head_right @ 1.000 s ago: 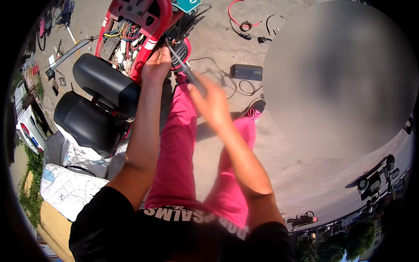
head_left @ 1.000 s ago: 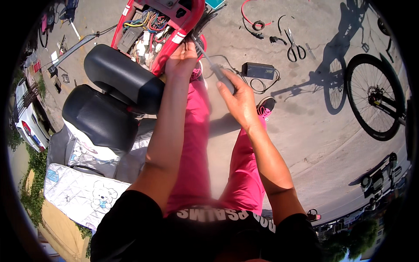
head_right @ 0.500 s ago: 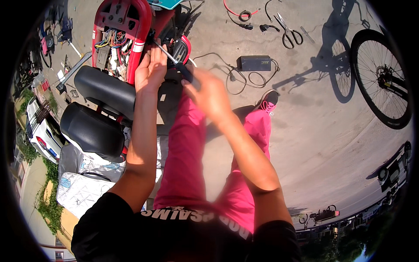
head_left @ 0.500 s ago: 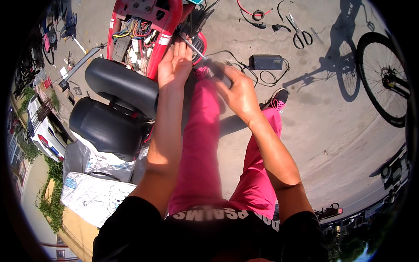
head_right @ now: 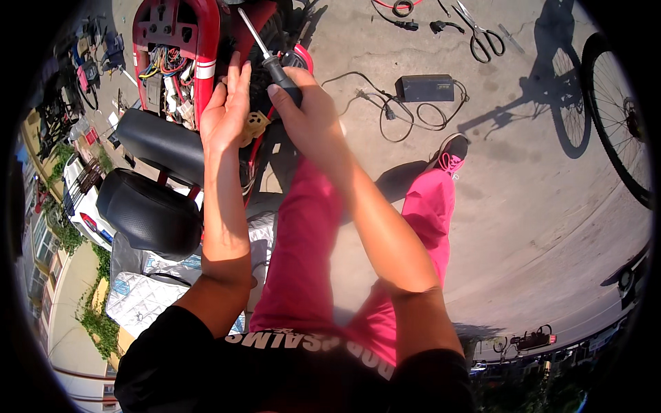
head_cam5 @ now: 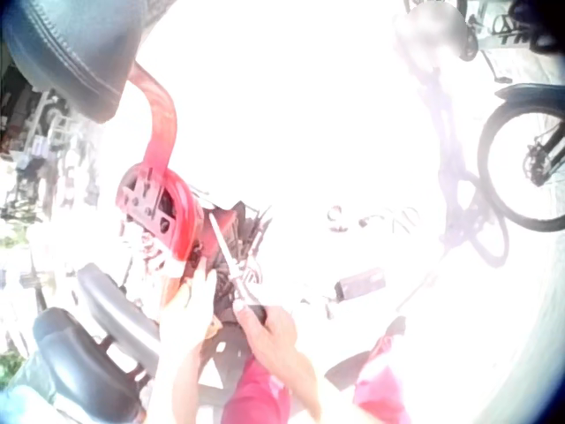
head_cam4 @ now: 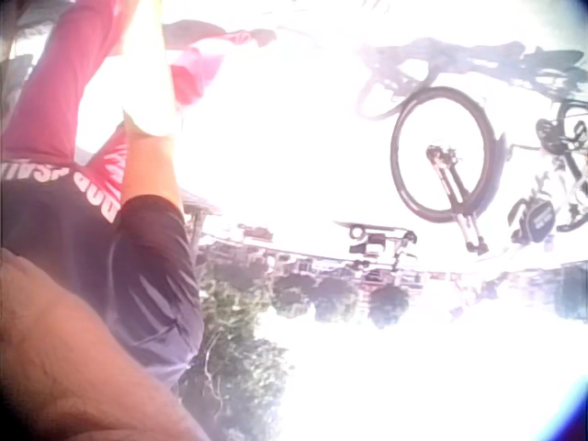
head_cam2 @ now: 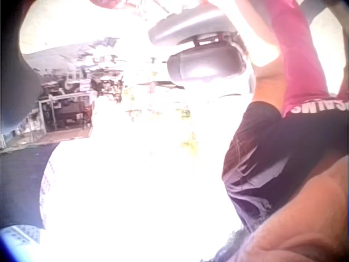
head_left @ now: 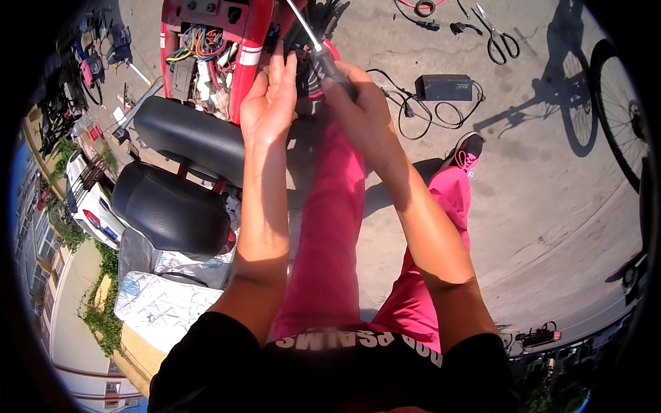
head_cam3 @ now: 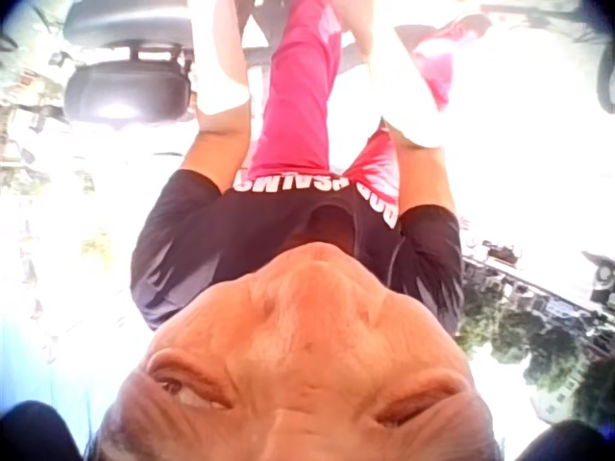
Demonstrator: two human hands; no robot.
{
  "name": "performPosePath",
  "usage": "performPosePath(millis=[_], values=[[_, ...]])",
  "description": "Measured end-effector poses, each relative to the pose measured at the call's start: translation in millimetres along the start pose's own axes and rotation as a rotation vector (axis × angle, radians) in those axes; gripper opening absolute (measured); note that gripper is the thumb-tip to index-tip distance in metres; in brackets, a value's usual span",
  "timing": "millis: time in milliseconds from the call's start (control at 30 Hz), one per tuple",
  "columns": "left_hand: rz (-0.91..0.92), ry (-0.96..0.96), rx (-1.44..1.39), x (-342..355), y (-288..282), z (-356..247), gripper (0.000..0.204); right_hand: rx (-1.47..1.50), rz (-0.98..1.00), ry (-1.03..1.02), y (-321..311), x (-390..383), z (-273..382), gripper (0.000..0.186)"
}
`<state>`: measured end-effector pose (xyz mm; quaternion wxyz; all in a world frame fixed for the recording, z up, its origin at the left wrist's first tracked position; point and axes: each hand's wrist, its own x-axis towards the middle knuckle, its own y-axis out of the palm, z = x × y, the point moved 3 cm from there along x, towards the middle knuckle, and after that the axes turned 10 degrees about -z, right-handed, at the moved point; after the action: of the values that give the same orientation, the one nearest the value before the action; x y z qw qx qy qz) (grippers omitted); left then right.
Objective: The person repairs the electrical system of a red electric scooter. They use a screwdriver to remove screws from the seat area, manipulate wires and connectors, and then reassemble the components.
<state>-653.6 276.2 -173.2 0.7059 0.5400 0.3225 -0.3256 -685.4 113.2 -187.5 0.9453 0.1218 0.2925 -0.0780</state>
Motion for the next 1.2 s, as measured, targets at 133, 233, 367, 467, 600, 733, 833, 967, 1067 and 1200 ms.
performPosePath(millis=[133,233,367,467,600,733,833,967,1067,1200], values=[[-0.025,0.032,-0.045,-7,3,1,0.033,-0.211,0.015,-0.007,-21,-17,13,0.033],[0.002,0.073,-0.03,-3,0,-1,0.031,-0.315,0.058,-0.099,-46,-22,5,0.033],[0.087,0.134,0.115,1,-5,-1,0.03,-0.369,0.076,-0.22,-59,-16,3,0.032],[0.13,0.127,0.131,7,-12,-1,0.033,-0.341,0.089,-0.232,-60,-14,2,0.033],[0.119,0.093,0.051,13,-17,-2,0.032,-0.329,0.153,-0.155,-56,-12,9,0.035],[0.092,0.112,0.025,18,-21,-4,0.029,-0.293,0.081,-0.132,-57,-10,12,0.036],[0.039,0.067,-0.039,16,-19,-3,0.028,-0.193,0.028,-0.008,-48,-6,13,0.032],[0.018,0.174,0.041,13,-16,-7,0.028,0.208,0.044,0.197,-1,34,-14,0.03],[0.02,0.141,0.058,8,-8,4,0.031,0.482,0.151,0.244,32,72,-27,0.034],[-0.032,0.178,0.055,2,-3,7,0.04,0.354,0.238,0.152,64,107,-33,0.036]])
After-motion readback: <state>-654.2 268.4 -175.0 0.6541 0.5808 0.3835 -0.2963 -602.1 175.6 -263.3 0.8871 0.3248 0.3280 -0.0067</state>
